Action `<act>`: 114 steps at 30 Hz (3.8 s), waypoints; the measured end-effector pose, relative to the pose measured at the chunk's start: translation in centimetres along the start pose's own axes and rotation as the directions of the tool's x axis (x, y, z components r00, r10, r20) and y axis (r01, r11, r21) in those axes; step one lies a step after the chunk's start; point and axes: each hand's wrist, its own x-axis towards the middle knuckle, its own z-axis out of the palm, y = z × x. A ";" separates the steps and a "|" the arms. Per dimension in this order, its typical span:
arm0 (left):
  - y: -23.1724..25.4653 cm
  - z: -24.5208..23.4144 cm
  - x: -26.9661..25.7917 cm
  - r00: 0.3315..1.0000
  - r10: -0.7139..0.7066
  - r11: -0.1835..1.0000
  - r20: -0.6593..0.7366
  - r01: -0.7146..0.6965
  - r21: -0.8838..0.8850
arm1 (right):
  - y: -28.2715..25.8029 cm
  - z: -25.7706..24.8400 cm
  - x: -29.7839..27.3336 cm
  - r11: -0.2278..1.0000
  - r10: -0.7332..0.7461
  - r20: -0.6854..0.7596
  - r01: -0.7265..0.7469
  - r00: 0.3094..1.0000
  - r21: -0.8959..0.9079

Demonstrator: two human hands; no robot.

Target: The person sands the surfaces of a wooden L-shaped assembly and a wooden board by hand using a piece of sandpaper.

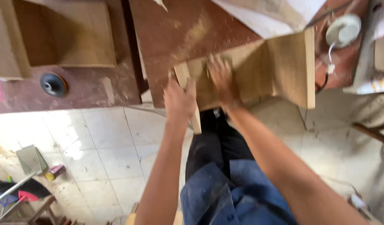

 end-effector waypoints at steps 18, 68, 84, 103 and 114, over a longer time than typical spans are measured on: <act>1.8 -0.7 -0.4 1.000 0.020 0.999 -0.005 -0.020 -0.036 | -2.7 1.2 -3.7 0.682 0.204 -0.316 0.097 0.926 0.725; -0.6 0.2 -0.3 0.999 0.043 0.994 -0.024 -0.045 -0.100 | 3.4 2.2 -10.1 0.714 0.369 -0.334 -0.034 0.868 0.700; -0.5 -0.2 0.3 0.993 0.111 0.992 -0.025 -0.112 -0.063 | 8.5 2.8 -4.7 0.785 0.441 -0.485 -0.063 0.756 0.616; 2.1 -0.3 -0.8 0.990 0.125 0.992 -0.063 -0.124 0.016 | 4.1 3.5 -12.1 0.684 0.587 -0.370 -0.198 0.720 0.702; 3.7 -1.1 -1.4 0.994 0.088 0.996 -0.070 -0.088 -0.004 | 3.5 5.3 -11.0 0.618 0.587 -0.326 -0.149 0.741 0.772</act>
